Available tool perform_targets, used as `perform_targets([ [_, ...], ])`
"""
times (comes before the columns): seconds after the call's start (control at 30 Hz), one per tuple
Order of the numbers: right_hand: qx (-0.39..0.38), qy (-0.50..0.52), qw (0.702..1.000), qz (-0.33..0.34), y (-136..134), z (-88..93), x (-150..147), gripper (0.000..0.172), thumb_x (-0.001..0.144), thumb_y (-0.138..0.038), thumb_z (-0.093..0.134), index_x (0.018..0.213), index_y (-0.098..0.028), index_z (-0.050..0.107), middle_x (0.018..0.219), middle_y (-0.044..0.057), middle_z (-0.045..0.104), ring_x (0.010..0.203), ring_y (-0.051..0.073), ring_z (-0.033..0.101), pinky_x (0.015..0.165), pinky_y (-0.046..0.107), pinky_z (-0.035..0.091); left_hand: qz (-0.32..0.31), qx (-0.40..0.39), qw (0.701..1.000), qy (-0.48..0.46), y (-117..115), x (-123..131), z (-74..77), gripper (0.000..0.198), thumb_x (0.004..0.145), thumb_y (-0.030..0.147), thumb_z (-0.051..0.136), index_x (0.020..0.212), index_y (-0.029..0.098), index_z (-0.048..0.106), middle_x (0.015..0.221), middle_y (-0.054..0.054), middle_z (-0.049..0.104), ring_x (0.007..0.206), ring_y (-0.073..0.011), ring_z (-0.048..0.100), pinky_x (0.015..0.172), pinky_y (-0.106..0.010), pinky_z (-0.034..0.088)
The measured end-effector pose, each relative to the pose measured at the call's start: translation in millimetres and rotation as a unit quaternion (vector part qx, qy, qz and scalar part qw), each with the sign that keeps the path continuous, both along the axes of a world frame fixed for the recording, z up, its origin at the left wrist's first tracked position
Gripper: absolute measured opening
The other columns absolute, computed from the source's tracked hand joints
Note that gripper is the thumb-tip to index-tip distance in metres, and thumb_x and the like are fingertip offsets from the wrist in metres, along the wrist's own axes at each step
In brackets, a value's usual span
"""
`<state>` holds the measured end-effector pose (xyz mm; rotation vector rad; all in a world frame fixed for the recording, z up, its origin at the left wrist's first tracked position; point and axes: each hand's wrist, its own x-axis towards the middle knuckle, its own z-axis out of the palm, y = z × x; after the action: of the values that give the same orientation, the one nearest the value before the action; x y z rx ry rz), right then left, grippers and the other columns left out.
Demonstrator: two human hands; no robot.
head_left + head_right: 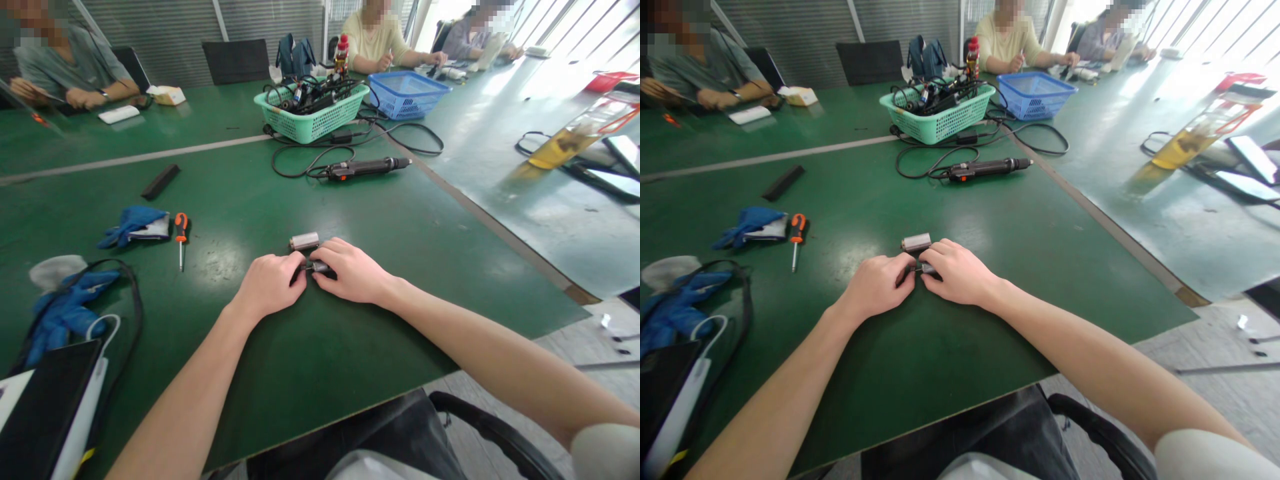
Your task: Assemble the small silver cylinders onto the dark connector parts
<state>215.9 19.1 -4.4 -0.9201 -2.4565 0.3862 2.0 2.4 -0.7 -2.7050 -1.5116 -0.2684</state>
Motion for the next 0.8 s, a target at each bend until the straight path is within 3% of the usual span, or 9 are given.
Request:
perform_targets([
  [0.8, -0.001, -0.006, 1.0, -0.005, 0.1, 0.5, 0.5, 0.018, 0.089, -0.024, 0.059, 0.105, -0.017, 0.063, 0.1, 0.011, 0.066, 0.098, 0.025, 0.058, 0.088, 0.038, 0.049, -0.016, -0.002, 1.0, -0.003, 0.5, -0.7, 0.4, 0.019, 0.093, 0.032, 0.047, 0.092, 0.021, 0.062, 0.08, -0.004, 0.071, 0.066, -0.0203, 0.063, 0.062, -0.032, 0.038],
])
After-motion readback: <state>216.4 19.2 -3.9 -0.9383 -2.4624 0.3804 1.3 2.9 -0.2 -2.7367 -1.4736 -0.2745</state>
